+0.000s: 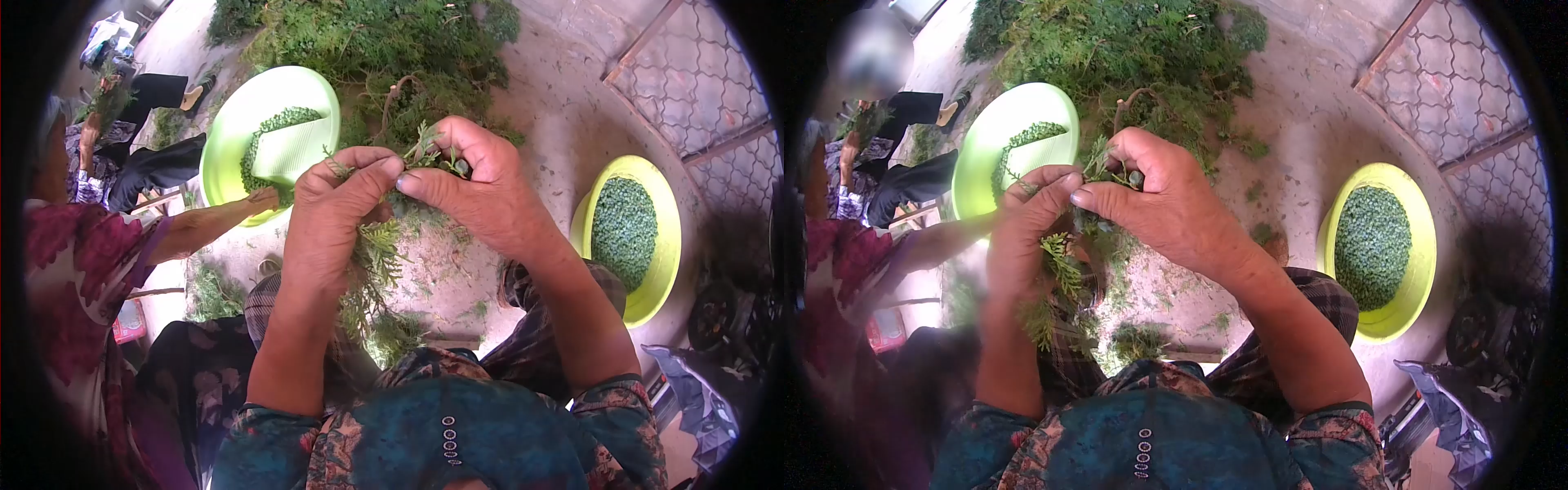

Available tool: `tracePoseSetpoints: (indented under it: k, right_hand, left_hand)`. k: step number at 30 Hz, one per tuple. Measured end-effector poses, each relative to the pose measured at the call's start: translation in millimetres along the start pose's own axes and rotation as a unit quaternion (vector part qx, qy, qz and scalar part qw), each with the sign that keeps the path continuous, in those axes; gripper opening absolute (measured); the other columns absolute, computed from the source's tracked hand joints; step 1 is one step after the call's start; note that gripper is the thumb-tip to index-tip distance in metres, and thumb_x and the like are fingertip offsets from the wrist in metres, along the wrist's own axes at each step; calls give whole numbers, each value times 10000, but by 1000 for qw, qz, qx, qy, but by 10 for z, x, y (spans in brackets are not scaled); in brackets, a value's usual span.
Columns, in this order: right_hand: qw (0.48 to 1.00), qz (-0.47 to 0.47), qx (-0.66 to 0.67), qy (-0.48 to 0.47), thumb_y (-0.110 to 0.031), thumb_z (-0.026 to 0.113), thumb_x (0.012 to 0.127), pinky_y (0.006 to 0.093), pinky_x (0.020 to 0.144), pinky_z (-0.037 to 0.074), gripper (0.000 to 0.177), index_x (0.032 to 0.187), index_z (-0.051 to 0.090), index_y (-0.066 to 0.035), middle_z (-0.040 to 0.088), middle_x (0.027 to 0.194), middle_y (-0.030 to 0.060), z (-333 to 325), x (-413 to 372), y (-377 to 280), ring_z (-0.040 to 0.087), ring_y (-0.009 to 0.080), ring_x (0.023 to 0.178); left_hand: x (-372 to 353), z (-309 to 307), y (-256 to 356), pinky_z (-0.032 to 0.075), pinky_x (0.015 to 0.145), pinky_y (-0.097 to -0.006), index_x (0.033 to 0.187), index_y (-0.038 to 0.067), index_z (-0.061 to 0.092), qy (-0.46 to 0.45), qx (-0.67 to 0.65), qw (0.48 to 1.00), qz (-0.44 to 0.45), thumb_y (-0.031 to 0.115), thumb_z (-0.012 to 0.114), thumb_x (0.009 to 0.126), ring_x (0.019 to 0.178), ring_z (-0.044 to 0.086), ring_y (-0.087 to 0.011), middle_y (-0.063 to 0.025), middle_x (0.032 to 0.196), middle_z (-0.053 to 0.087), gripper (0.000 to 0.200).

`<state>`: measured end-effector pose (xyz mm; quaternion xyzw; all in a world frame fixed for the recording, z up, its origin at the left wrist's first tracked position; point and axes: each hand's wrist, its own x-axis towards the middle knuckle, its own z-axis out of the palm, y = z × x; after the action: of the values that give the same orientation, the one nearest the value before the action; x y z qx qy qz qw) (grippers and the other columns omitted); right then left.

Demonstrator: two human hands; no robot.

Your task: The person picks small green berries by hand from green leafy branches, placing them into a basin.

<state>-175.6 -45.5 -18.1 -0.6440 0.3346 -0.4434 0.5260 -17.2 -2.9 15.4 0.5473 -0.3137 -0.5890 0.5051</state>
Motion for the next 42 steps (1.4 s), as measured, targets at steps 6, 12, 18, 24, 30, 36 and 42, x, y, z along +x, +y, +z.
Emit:
tracePoseSetpoints:
  k: [6, 12, 18, 24, 30, 36, 42]
  right_hand:
    - [910, 254, 316, -86, -176, 584, 849, 162, 339, 220, 150, 938, 529, -68, 508, 680, 26, -417, -56, -325, 332, 12, 419]
    - [910, 266, 317, -34, -261, 587, 888, 164, 363, 243, 205, 935, 536, -68, 548, 756, 48, -144, -47, -222, 356, 15, 443]
    - [867, 298, 396, -58, -334, 581, 908, 171, 371, 263, 256, 898, 534, -82, 541, 747, 41, -87, -51, -137, 368, 23, 456]
    - [834, 296, 465, -22, -332, 525, 936, 177, 366, 273, 265, 944, 543, -68, 547, 759, 52, -142, -24, -86, 374, 39, 447]
    - [837, 299, 459, -13, -341, 529, 930, 179, 365, 270, 289, 948, 548, -53, 542, 754, 45, -114, -43, -111, 366, 40, 446]
    - [904, 262, 338, -11, -300, 565, 912, 169, 368, 259, 250, 903, 537, -52, 544, 746, 41, -114, -58, -121, 363, 32, 451]
    - [888, 280, 365, 14, -213, 619, 885, 175, 371, 263, 180, 919, 538, -56, 571, 774, 41, -187, -100, -112, 390, 24, 462]
  left_hand:
    - [108, -214, 137, 433, 540, -215, 935, 15, 625, 85, -41, 995, 15, 175, 719, 795, 521, 474, -66, 2, 687, 587, 232]
    - [12, -59, 46, 430, 528, -231, 903, 39, 599, 32, -126, 989, -65, 232, 711, 819, 458, 365, -51, 53, 573, 457, 238]
    - [18, -36, -2, 423, 526, -235, 914, 60, 581, 21, -145, 984, -96, 258, 656, 868, 470, 393, -59, 36, 595, 465, 217]
    - [104, -60, -60, 457, 589, -219, 1012, 77, 517, 71, -120, 990, -29, 247, 594, 910, 508, 391, -46, -9, 784, 564, 212]
    - [71, 51, -116, 455, 612, -208, 1094, 48, 482, 12, -91, 995, -30, 119, 617, 882, 690, 548, -58, -72, 976, 647, 261]
    - [89, 99, -162, 437, 606, -221, 1034, 0, 539, 1, -75, 997, -2, 120, 612, 881, 670, 534, -76, -65, 931, 652, 207]
    - [76, 101, -209, 423, 597, -201, 1025, -8, 576, -21, -88, 996, -6, 102, 561, 886, 643, 509, -57, -32, 814, 632, 178]
